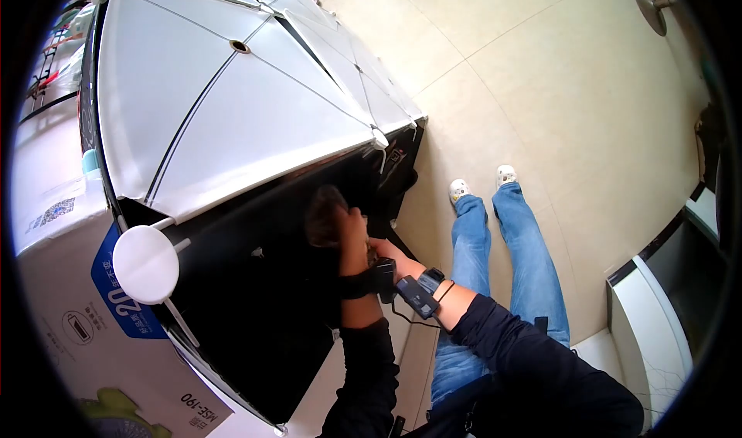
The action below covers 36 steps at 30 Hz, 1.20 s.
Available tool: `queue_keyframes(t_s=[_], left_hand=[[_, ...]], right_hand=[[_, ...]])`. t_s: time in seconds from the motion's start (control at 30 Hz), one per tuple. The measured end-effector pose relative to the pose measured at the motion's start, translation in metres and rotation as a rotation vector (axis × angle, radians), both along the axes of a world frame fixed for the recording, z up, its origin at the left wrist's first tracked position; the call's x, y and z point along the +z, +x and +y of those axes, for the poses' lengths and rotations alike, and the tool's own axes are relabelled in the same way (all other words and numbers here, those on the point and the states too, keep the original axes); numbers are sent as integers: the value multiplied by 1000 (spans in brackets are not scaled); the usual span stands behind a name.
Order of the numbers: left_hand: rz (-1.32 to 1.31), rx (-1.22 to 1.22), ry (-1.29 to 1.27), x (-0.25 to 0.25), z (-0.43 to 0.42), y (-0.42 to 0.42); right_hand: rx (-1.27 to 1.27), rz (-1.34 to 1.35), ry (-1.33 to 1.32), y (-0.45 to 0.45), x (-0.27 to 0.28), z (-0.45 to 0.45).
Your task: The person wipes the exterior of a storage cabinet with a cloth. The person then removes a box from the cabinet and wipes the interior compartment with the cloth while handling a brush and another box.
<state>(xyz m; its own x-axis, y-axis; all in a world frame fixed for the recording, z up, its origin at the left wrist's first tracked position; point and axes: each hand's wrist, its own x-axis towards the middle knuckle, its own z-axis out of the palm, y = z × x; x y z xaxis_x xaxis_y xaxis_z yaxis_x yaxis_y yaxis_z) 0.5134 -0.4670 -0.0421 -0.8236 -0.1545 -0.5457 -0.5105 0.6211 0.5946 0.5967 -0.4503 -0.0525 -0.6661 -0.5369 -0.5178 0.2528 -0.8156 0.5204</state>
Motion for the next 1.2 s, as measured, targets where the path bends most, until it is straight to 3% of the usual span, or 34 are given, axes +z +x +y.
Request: queue_keyframes(t_s=[0.03, 0.07, 0.13, 0.17, 0.23, 0.3, 0.33, 0.37, 0.4, 0.47, 0.5, 0.57, 0.6, 0.67, 0.7, 0.73, 0.8, 0.83, 0.9, 0.93, 0.97, 1.13, 1.2], left_hand=[[-1, 2, -2, -6, 3, 5], [115, -160, -65, -19, 0, 8], [191, -443, -196, -70, -12, 20], [179, -470, -266, -16, 34, 28], [195, -560, -41, 15, 65, 42], [99, -527, -204, 31, 93, 59], [438, -691, -104, 13, 90, 74], [226, -680, 269, 5, 95, 83], [-147, -397, 653, 11, 113, 93], [-554, -48, 976, 19, 135, 115], [-617, -8, 1068, 32, 146, 123], [-775, 23, 1151, 27, 144, 147], [-807, 53, 1200, 28, 142, 155], [-837, 109, 1248, 35, 135, 170], [-842, 146, 1265, 41, 130, 175], [-821, 188, 1250, 49, 126, 177], [-773, 242, 1235, 69, 118, 176], [-704, 196, 1188, 72, 113, 175], [-612, 141, 1141, 86, 110, 169], [-555, 82, 1091, 97, 107, 165], [-499, 23, 1043, 106, 104, 161], [-273, -256, 857, 142, 80, 146], [-258, -184, 869, 162, 71, 147]], right_hand=[[-8, 46, 124, 5, 4, 10], [-17, 93, 247, 9, 7, 18], [-54, -72, 38, 21, -15, 17], [-61, -138, 13, 27, -16, 30], [-146, -9, 39, 49, -34, 46], [-105, -191, 158, 54, -22, 71], [-61, -128, 483, 74, -22, 81], [-13, -57, 806, 100, -23, 95], [-114, 0, 842, 119, -18, 116], [-326, 7, 701, 162, -24, 160], [-432, -50, 519, 186, -29, 176], [-135, -40, 917, 218, -3, 202], [161, 78, 1323, 228, 4, 212], [-396, -343, 522, 209, 45, 227], [-429, -383, 510, 213, 47, 227], [-243, -115, 893, 222, 46, 224], [-96, 204, 1173, 221, 54, 219], [-137, 187, 1086, 218, 59, 217], [-357, -41, 454, 203, 69, 217], [-378, -101, 315, 194, 75, 216], [-281, -228, 385, 185, 87, 218], [-183, 68, 386, 160, 99, 225], [-126, 152, 411, 149, 113, 234]])
